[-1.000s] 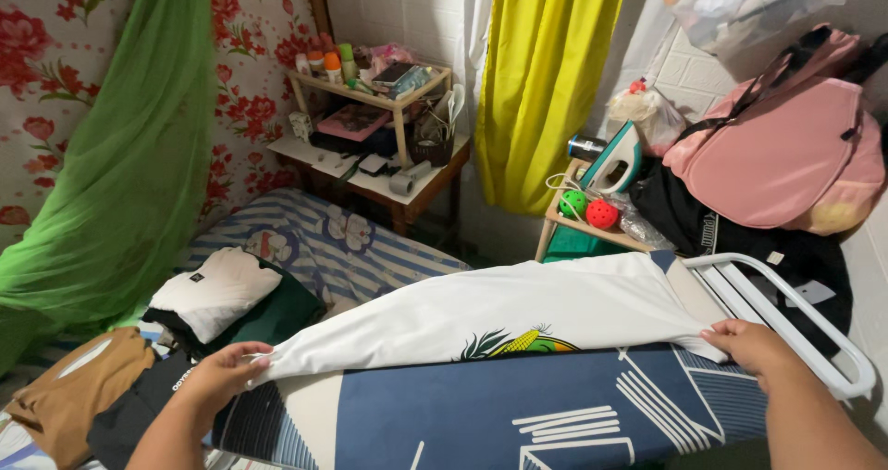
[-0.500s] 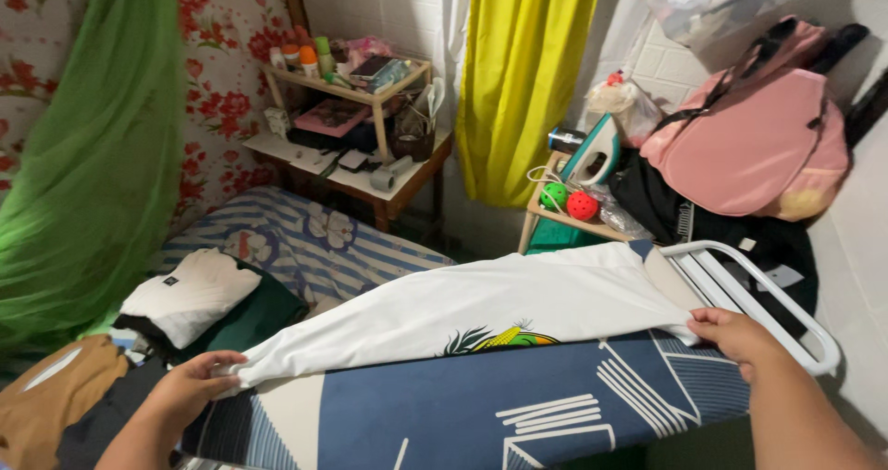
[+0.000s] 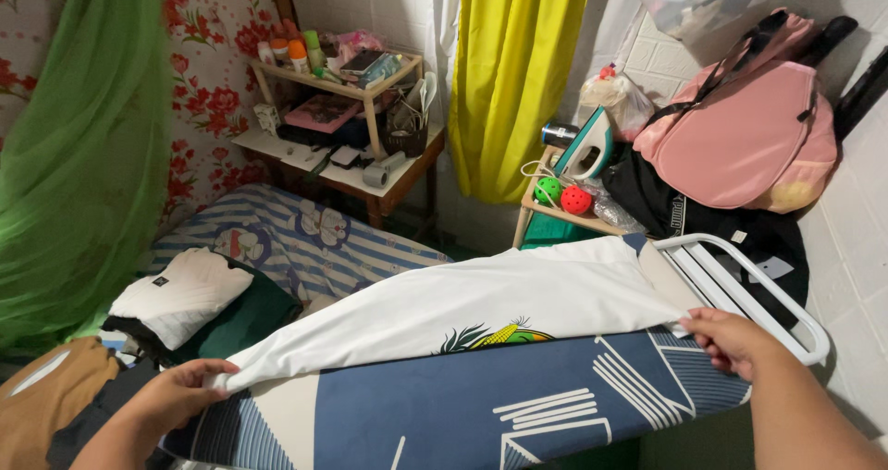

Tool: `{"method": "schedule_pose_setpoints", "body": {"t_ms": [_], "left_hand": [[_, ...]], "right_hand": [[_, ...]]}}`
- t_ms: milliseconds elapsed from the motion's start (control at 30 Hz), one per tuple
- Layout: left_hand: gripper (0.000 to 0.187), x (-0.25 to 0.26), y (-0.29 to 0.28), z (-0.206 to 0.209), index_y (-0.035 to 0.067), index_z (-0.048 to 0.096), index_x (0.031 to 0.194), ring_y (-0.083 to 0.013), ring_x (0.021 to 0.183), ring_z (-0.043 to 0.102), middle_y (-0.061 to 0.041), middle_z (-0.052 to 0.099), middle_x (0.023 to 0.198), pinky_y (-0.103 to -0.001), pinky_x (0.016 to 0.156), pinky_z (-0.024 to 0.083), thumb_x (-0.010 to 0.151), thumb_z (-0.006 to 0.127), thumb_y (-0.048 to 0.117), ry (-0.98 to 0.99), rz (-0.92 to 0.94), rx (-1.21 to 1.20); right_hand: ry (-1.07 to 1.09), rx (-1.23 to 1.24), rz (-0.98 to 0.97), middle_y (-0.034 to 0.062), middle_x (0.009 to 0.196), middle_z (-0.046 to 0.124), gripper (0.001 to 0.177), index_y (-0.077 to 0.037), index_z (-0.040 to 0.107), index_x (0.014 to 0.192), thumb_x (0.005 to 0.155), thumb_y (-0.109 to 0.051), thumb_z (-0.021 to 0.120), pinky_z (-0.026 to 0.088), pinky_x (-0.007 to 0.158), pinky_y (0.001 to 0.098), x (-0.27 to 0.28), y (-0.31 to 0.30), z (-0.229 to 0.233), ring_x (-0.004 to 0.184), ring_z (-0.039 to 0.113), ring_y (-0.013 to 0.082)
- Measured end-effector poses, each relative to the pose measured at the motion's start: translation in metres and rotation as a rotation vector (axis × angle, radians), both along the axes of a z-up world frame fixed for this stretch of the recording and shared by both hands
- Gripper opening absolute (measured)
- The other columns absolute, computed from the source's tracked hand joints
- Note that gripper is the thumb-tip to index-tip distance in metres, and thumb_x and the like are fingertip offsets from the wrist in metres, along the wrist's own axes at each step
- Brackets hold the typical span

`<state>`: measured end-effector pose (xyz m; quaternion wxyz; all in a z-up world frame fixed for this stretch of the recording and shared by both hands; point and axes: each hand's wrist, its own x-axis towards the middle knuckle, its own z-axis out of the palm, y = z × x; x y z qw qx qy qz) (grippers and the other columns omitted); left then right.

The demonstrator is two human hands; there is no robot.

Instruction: The person folds a black and white sweater, a white graphic t-shirt, and a blue t-shirt on an ironing board. Each garment is smoothed, folded in half, then folded again into a compact rectangle and placed on a growing stack on the bed.

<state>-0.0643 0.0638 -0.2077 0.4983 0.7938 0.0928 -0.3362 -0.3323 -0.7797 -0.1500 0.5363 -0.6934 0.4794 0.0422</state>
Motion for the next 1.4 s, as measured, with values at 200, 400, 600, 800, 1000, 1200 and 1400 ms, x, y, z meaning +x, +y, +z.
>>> {"method": "schedule_pose_setpoints", "body": {"t_ms": [200,400,600,800,1000,1200,1400], "left_hand": [[0.028,-0.019,-0.003,0.015,0.018,0.075,0.122,-0.0140,0.073,0.060,-0.002,0.063,0.087,-0.027,0.064,0.042,0.096,0.068,0.011,0.067,0.252,-0.094],[0.021,-0.012,-0.017,0.033,0.010,0.068,0.119,-0.0203,0.084,0.067,-0.010,0.067,0.099,-0.034,0.074,0.052,0.100,0.060,0.014,-0.019,0.396,-0.183],[0.022,0.006,-0.038,0.048,0.001,0.065,0.119,-0.0260,0.090,0.070,-0.015,0.067,0.105,-0.041,0.087,0.059,0.100,0.059,0.011,-0.219,0.500,-0.348],[0.025,0.051,-0.068,0.131,0.002,0.062,0.117,-0.0258,0.095,0.070,-0.011,0.067,0.111,-0.041,0.090,0.060,0.095,0.067,0.012,-0.632,0.546,-0.582],[0.025,0.056,-0.043,0.175,0.001,0.062,0.125,-0.0220,0.103,0.064,-0.012,0.065,0.118,-0.039,0.094,0.054,0.106,0.067,0.017,-0.938,0.352,-0.760],[0.032,0.006,0.019,0.064,-0.003,0.063,0.121,-0.0292,0.084,0.063,-0.017,0.065,0.099,-0.043,0.077,0.051,0.092,0.064,0.010,-0.467,0.392,-0.379],[0.019,-0.048,0.032,-0.003,0.002,0.064,0.112,-0.0227,0.082,0.064,-0.010,0.065,0.094,-0.037,0.076,0.054,0.096,0.061,0.011,-0.126,0.454,-0.304]], "right_hand": [[0.039,0.056,0.067,-0.0023,0.079,0.069,0.023,-0.013,0.066,0.113,0.096,-0.028,0.068,0.042,0.060,0.0281,0.001,-0.001,-0.002,0.066,0.052,0.0099],[-0.203,0.141,-0.034,0.0010,0.089,0.067,0.027,-0.010,0.059,0.108,0.098,-0.035,0.061,0.052,0.067,0.0349,0.020,-0.015,0.000,0.076,0.061,0.0133],[-0.333,0.055,-0.077,0.0041,0.087,0.063,0.023,-0.007,0.061,0.106,0.101,-0.030,0.064,0.055,0.072,0.0353,0.061,-0.028,0.008,0.078,0.061,0.0154],[-0.677,-0.372,-0.050,0.0070,0.089,0.061,0.024,-0.003,0.063,0.104,0.110,-0.026,0.062,0.055,0.061,0.0331,0.120,-0.044,0.089,0.071,0.060,0.0166],[-1.167,-0.290,-0.091,0.0012,0.108,0.068,0.014,-0.012,0.062,0.120,0.114,-0.025,0.061,0.060,0.078,0.0337,0.102,-0.041,0.162,0.092,0.069,0.0145],[-0.167,-0.364,0.175,0.0128,0.092,0.074,0.033,0.000,0.074,0.110,0.088,-0.025,0.072,0.052,0.070,0.0415,0.012,-0.035,0.074,0.085,0.069,0.0246],[0.164,-0.191,0.183,0.0004,0.084,0.063,0.034,-0.011,0.072,0.107,0.090,-0.041,0.072,0.041,0.063,0.0301,-0.022,-0.017,-0.001,0.073,0.055,0.0128]]}}
